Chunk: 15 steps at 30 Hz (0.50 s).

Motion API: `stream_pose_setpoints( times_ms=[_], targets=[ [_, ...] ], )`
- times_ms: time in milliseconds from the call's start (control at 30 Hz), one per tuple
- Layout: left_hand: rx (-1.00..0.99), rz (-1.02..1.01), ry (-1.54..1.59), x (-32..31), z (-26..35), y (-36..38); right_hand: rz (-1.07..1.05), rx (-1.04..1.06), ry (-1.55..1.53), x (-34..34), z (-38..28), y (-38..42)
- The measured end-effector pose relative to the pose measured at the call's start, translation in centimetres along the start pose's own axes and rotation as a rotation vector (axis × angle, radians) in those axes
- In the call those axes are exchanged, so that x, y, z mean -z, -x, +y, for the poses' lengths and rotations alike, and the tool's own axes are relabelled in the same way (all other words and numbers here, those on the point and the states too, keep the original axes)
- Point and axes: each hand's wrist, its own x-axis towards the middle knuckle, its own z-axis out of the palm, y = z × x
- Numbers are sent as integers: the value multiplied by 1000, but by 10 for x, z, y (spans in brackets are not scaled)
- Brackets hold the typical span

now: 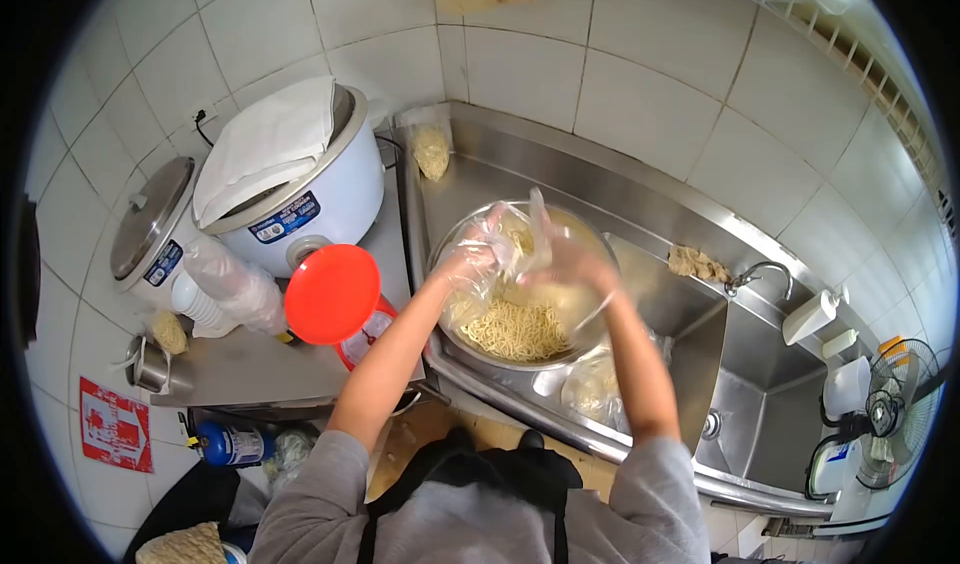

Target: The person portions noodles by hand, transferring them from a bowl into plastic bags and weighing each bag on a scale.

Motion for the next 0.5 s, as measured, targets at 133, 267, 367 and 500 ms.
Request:
stream_pose_setpoints(
  times_ms=[133,267,367,500],
  targets=[
    [-182,61,-379,-5,0,-4,374,-111,-353,-106,56,1],
    [-154,25,-298,0,-3,-5,223,-262,-734,-43,47,7],
    [-55,-47,-568,1,10,-5,327,-134,-1016,19,4,4],
    [-52,69,-660,1,21,-5,315,-27,-754,77,-63,10]
  ],
)
